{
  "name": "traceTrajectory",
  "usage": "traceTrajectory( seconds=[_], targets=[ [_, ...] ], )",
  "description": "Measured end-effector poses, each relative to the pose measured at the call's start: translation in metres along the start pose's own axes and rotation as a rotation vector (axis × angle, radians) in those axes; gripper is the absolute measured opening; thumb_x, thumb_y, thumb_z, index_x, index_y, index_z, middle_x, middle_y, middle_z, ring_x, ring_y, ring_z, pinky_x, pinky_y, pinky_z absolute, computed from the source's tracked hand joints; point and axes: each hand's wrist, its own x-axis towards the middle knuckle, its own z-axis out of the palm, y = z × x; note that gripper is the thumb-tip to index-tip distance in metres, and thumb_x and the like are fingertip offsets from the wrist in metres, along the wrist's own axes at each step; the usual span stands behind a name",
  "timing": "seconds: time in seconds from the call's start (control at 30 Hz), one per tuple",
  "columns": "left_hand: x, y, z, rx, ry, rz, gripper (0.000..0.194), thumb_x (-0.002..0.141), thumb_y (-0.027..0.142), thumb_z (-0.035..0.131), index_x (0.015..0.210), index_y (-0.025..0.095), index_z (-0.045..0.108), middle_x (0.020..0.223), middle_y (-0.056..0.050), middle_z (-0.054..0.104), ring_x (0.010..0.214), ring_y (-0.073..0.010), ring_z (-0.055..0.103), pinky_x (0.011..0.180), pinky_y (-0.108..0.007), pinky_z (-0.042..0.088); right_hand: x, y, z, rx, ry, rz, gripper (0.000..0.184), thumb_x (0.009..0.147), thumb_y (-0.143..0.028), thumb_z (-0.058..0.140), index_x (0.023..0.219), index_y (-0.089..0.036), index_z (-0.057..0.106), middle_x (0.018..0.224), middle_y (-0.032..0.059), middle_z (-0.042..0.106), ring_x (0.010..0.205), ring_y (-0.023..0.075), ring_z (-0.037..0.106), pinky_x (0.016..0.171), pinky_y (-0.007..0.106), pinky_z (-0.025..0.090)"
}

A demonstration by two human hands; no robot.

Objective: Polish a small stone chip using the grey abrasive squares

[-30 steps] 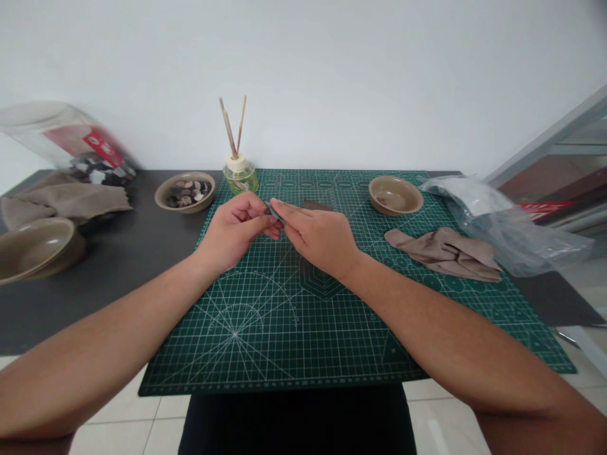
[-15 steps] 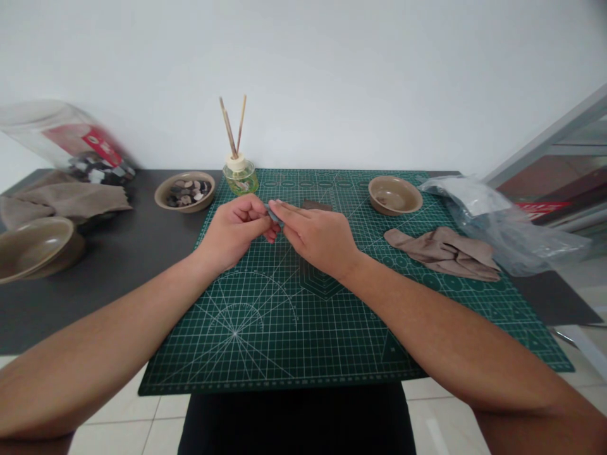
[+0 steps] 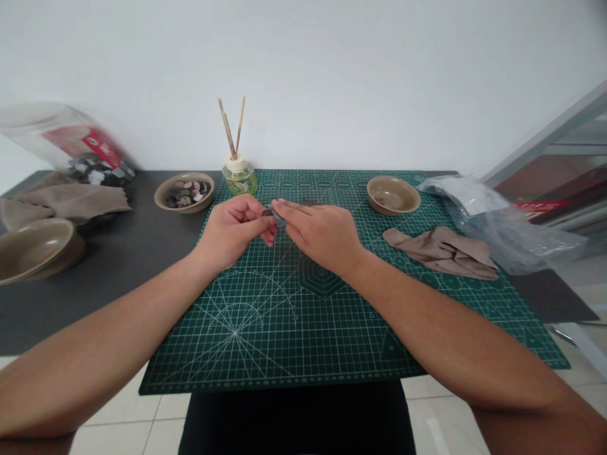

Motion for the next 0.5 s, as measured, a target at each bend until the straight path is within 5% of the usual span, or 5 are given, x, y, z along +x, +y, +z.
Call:
traceTrajectory(
  seconds=[0.27, 0.5],
  targets=[
    [0.0011, 0.0048, -0.0008, 0.07, 0.031, -0.074, 0.029, 0.068, 0.025, 0.09, 0.075, 0.016, 0.064, 0.059, -0.001, 0.074, 0.053, -0.0177, 0.073, 0.053, -0.026, 0.062, 0.0001, 0.0012, -0.0013, 0.026, 0.035, 0.065, 0.045, 0.107, -0.02, 0.048, 0.15, -0.026, 0.062, 0.147, 0.0024, 0.067, 0.107, 0.0211, 0.079, 0.086, 0.035, 0.06],
    [0.0005, 0.0037, -0.0007, 0.088, 0.013, -0.159, 0.026, 0.068, 0.024, 0.088, 0.073, 0.016, 0.064, 0.062, -0.001, 0.075, 0.061, -0.0196, 0.078, 0.062, -0.029, 0.067, 0.0012, -0.004, 0.0017, 0.07, -0.042, -0.018, 0.049, 0.106, -0.019, 0.049, 0.154, -0.026, 0.058, 0.151, 0.0042, 0.063, 0.101, 0.0207, 0.079, 0.084, 0.034, 0.06]
  ],
)
